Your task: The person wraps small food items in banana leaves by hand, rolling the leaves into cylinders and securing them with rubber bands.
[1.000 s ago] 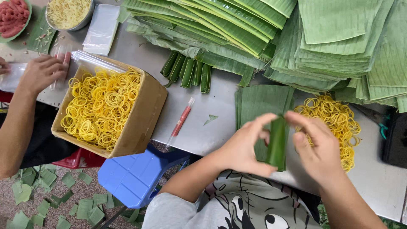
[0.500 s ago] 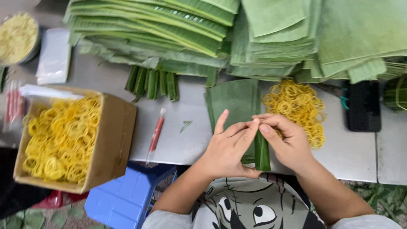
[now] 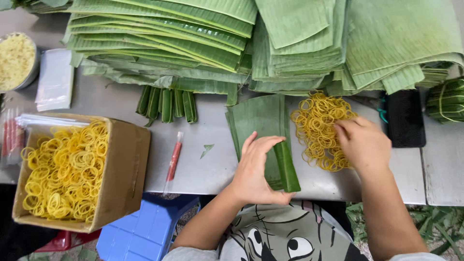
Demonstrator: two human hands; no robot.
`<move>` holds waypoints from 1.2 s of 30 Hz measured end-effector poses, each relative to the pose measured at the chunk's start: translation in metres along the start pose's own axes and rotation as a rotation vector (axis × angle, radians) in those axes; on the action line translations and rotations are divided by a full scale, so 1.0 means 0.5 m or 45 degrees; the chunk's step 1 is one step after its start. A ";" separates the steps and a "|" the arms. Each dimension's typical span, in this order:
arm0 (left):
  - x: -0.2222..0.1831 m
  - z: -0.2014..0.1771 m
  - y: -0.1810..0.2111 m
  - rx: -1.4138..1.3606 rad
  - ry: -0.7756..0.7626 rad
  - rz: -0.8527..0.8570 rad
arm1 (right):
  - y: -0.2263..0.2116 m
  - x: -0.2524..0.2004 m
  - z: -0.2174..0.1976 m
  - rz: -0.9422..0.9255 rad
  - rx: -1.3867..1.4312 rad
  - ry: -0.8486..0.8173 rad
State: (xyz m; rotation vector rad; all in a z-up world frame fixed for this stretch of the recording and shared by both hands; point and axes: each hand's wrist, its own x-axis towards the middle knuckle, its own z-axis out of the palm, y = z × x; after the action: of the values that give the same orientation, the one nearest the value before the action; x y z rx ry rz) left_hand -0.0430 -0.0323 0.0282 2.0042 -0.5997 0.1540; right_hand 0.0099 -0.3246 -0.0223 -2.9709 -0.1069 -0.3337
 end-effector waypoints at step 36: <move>-0.029 0.020 -0.076 -1.634 0.194 -0.543 | -0.248 0.021 -0.104 -1.113 1.084 -0.288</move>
State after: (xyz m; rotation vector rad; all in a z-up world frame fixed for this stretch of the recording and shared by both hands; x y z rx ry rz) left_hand -0.0389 -0.0215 -0.0123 0.8091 -0.0664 -0.2839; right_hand -0.0019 -0.2097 0.0475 -1.9492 -1.2281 -0.0048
